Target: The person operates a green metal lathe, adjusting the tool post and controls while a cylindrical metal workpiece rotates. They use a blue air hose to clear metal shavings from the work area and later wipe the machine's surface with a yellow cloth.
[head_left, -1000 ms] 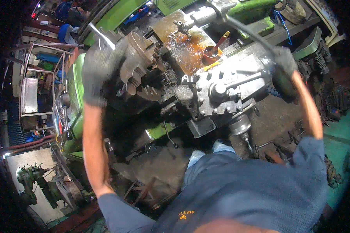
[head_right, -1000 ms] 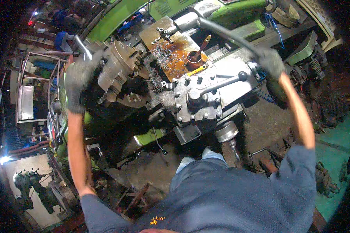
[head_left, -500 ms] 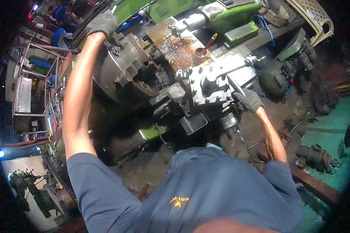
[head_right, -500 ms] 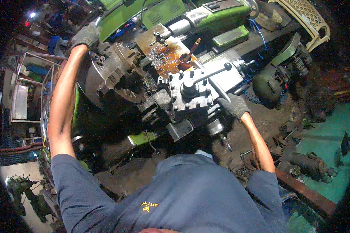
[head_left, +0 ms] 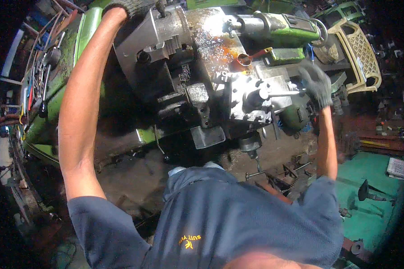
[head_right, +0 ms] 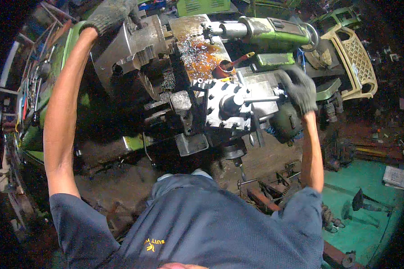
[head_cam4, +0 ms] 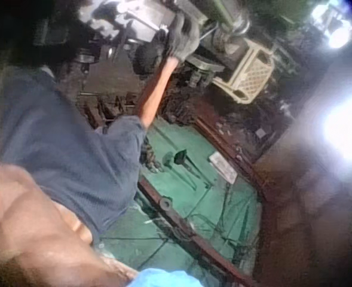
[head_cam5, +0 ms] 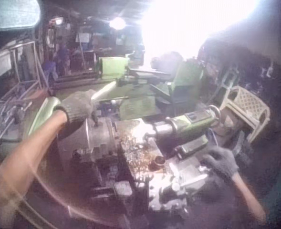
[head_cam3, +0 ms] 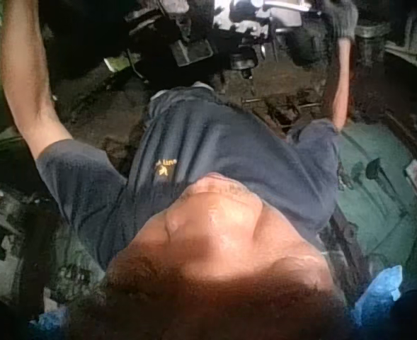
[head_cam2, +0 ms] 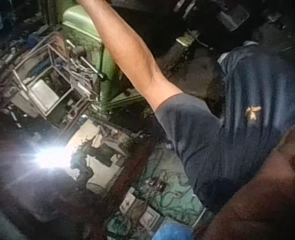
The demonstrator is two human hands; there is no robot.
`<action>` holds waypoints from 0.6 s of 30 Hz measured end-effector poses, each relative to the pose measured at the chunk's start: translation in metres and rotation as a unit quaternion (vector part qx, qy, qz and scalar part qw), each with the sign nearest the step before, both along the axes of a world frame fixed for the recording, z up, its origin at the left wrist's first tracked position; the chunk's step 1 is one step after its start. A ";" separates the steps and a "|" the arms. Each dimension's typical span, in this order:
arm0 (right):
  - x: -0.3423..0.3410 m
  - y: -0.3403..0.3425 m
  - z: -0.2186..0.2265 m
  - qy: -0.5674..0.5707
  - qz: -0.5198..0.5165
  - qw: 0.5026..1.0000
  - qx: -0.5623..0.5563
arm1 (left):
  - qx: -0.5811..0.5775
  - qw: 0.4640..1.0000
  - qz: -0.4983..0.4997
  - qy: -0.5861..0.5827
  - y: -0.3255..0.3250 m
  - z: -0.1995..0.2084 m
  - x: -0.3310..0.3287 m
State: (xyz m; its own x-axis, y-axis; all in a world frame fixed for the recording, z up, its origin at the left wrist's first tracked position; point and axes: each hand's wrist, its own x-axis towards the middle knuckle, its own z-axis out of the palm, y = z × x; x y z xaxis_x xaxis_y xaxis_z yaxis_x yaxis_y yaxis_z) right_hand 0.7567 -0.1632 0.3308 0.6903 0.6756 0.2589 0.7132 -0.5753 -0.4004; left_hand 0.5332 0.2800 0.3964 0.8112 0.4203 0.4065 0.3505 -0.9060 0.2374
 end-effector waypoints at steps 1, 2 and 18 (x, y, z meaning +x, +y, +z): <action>-0.003 0.036 0.012 -0.032 0.051 0.998 -0.018 | 0.009 1.000 0.013 0.003 0.012 -0.008 0.004; -0.005 0.072 0.018 -0.066 0.101 0.992 -0.036 | -0.004 0.999 0.026 0.021 0.012 -0.007 0.002; 0.031 0.358 -0.117 -0.114 0.390 0.868 -0.286 | -0.045 0.988 0.110 0.095 -0.004 0.014 -0.008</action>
State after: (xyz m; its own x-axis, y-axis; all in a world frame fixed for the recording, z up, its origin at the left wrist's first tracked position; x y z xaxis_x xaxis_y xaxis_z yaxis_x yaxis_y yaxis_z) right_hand 0.7881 0.1946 0.2138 -0.0594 0.9774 -0.2027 0.9982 0.0596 -0.0051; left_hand 0.5256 0.2760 0.4100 0.7545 0.6222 0.2089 0.5822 -0.7814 0.2246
